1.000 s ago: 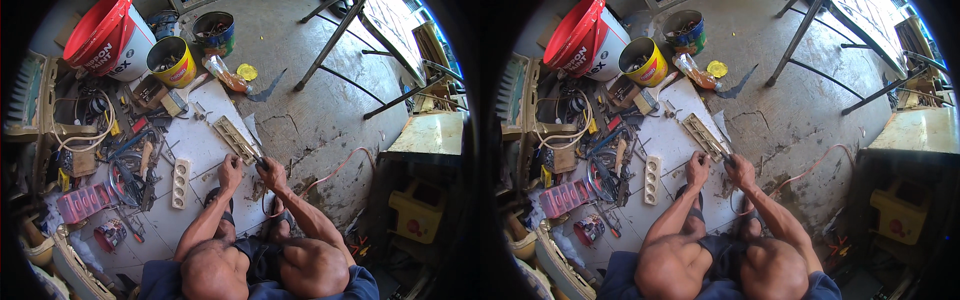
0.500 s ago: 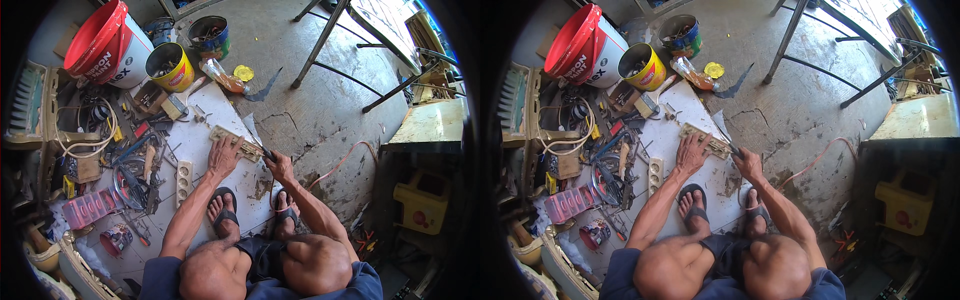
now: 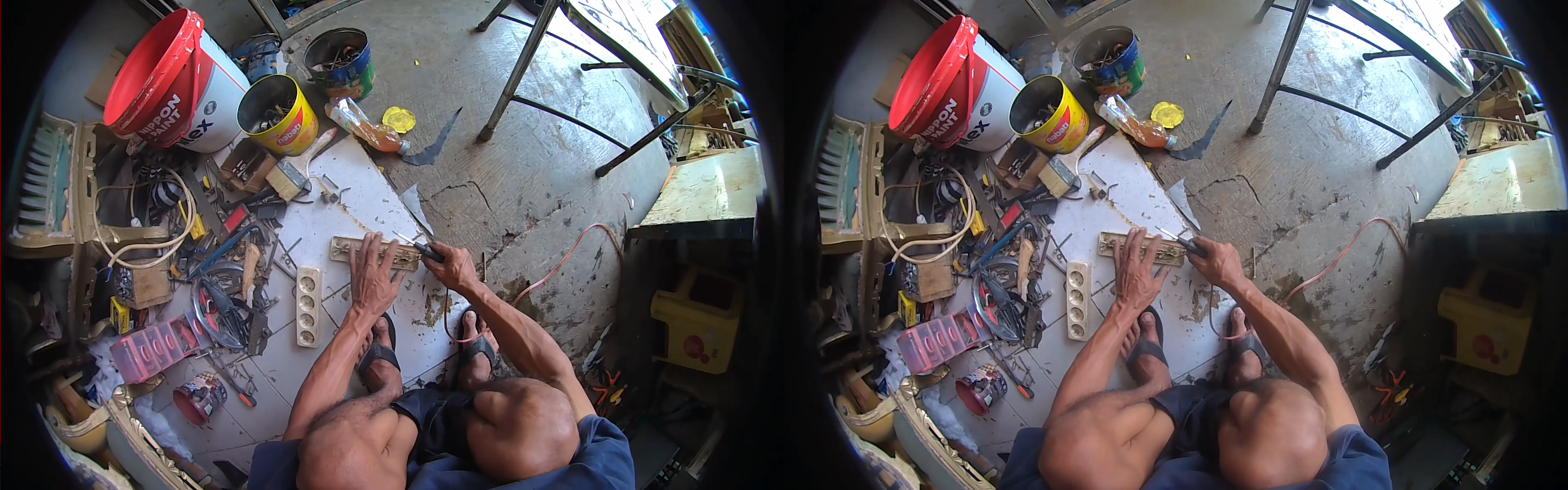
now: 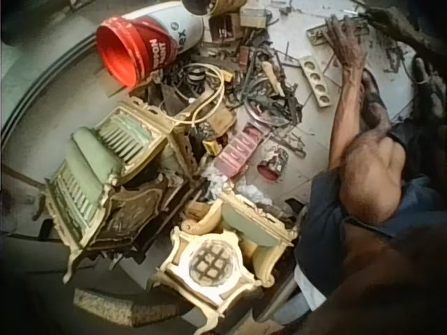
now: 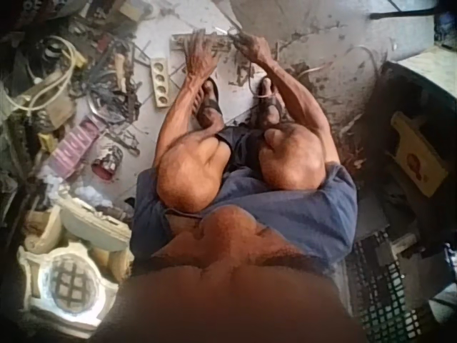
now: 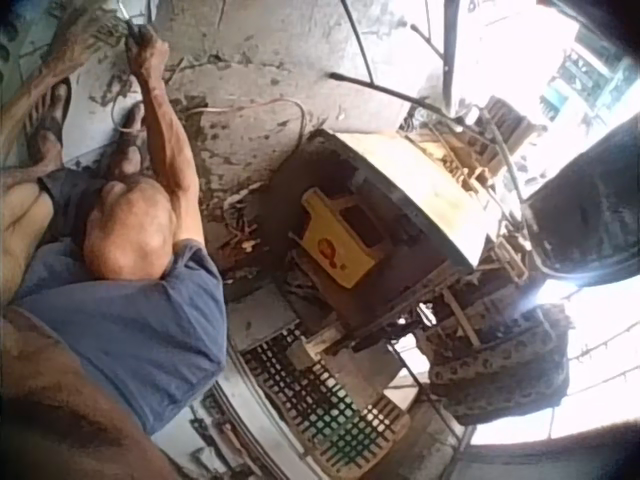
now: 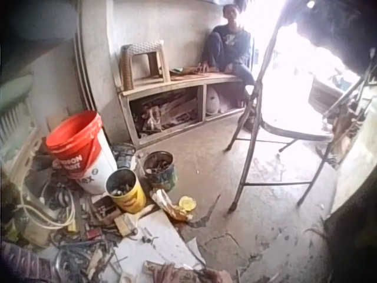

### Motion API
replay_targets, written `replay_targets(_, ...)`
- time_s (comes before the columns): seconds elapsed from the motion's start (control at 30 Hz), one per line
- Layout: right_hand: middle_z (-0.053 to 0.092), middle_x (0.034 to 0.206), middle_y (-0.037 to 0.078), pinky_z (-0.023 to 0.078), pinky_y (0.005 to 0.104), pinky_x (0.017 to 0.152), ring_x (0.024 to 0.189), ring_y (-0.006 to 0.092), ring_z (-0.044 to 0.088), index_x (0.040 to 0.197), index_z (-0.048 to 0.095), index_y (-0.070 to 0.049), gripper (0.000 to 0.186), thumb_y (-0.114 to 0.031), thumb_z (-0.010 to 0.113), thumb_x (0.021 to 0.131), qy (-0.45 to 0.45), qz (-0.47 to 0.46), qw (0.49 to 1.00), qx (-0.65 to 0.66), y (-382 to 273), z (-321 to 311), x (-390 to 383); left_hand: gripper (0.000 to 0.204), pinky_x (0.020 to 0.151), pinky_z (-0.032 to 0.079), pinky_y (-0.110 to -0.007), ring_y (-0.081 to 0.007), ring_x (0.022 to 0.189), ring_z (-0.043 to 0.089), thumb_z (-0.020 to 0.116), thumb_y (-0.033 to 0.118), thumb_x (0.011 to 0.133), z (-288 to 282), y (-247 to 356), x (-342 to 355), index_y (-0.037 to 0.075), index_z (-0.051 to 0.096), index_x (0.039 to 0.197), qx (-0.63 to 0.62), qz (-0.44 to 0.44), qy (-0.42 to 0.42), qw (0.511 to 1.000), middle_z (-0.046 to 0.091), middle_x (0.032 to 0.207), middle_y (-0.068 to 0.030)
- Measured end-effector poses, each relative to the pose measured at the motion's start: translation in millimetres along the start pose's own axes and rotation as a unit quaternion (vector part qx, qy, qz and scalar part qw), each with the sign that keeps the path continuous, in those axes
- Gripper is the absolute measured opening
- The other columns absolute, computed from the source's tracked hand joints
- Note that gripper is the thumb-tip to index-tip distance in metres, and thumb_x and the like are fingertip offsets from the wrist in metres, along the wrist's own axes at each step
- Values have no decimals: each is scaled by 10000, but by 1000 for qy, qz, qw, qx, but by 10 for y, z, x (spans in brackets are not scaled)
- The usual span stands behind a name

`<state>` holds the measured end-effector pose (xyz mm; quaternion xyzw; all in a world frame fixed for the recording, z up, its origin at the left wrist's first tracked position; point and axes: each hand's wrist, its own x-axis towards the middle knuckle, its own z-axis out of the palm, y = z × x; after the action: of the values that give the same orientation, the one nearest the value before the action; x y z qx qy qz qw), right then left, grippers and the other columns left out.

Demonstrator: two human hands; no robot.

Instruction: The person repairs an electrical power strip by opening the casing with a screwdriver and pliers, then uses shears to cut and strip wires on a separate electrical cable.

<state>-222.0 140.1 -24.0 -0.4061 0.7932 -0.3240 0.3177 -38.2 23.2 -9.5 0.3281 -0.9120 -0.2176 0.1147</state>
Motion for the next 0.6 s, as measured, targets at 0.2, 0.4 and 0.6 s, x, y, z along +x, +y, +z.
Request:
replay_targets(0.2, 688, 769, 166, 534, 445, 628, 703, 369, 687, 1056, 709, -91, 260, -267, 730, 865, -11, -55, 997, -52, -8, 40, -33, 367, 1160, 193, -621, -293, 1337, 448, 752, 280, 846, 23, -31, 188, 180, 703, 1196, 3, 16, -127, 992, 568, 1269, -122)
replay_targets(0.4, 661, 841, 159, 520, 453, 686, 796, 371, 672, 984, 705, -53, 245, -253, 737, 846, -9, -79, 996, -26, 58, 5, 7, 293, 1080, 207, -629, -285, 1224, 487, 768, 307, 836, 54, 93, 202, 171, 747, 1095, -45, -40, -80, 995, 573, 1202, -106)
replay_targets(0.6, 635, 848, 149, 509, 449, 702, 818, 374, 652, 912, 682, -27, 242, -250, 737, 833, -18, -68, 997, -20, 93, 28, 23, 295, 1063, 195, -666, -297, 1239, 447, 787, 332, 820, 93, 179, 225, 178, 764, 1070, -32, -90, -112, 989, 532, 1229, -94)
